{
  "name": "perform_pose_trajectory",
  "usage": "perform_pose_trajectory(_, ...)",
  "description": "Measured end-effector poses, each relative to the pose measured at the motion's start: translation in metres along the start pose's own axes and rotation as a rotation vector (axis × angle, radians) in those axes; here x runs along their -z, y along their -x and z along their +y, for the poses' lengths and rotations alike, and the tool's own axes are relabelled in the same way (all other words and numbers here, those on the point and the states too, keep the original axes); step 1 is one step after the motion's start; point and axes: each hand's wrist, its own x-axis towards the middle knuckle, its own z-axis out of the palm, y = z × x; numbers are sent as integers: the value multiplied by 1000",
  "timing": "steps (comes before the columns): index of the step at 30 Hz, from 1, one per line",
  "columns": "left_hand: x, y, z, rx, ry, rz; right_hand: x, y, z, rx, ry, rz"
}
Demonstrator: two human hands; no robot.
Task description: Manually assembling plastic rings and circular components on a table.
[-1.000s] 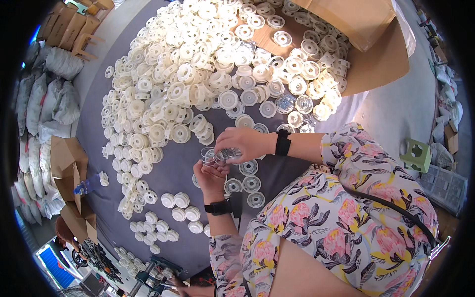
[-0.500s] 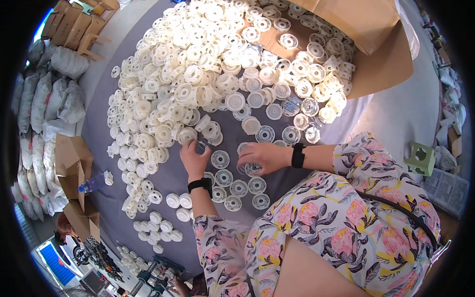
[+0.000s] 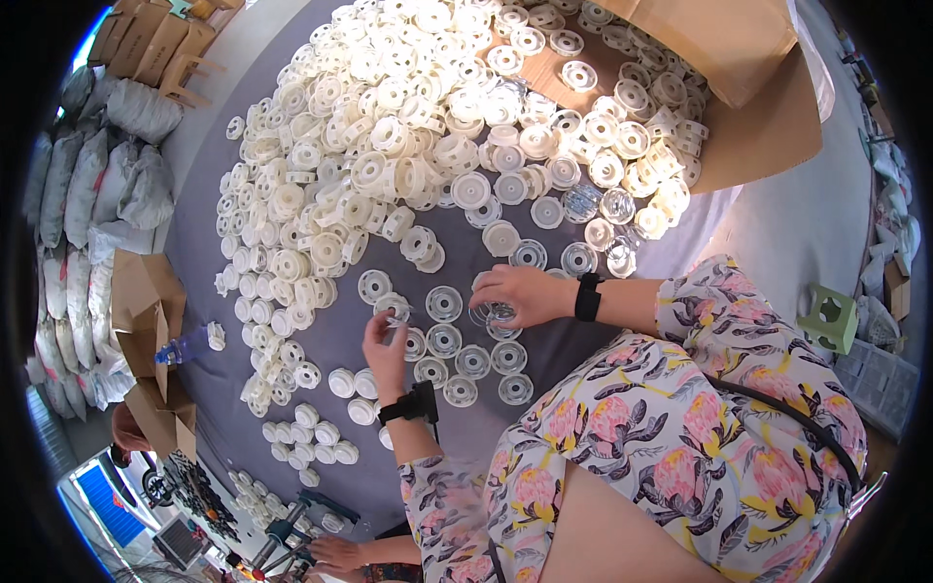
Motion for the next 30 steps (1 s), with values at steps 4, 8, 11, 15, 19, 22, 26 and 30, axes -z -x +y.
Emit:
perform_pose_trajectory(4,5,-3,-4,105,-12,119,-1,1,-2,-45,2,-8)
perform_pose_trajectory(8,-6,-6,-8,-124,-476,252,-3,1,-3,-47,6,-13)
perform_pose_trajectory(11,-18,3,-3,-93,-638,144,-6,2,4,-60,-13,19)
perform_pose_trajectory(15,-28,16,19,-111,-697,183,-6,-5,6,-334,-305,38)
perform_pose_trajectory(19,-40,18,43,-240,-114,70,-16,-25,10,-523,-626,153)
perform_pose_trajectory(22,-54,24,69,-39,467,-270,-10,-46,-2,-891,-1246,-16)
perform_pose_trajectory(26,-48,9,68,187,693,-127,-14,-46,7,-896,-1458,40)
perform_pose_trajectory(30,-21,-27,32,208,487,26,-20,-47,8,-949,-1389,34)
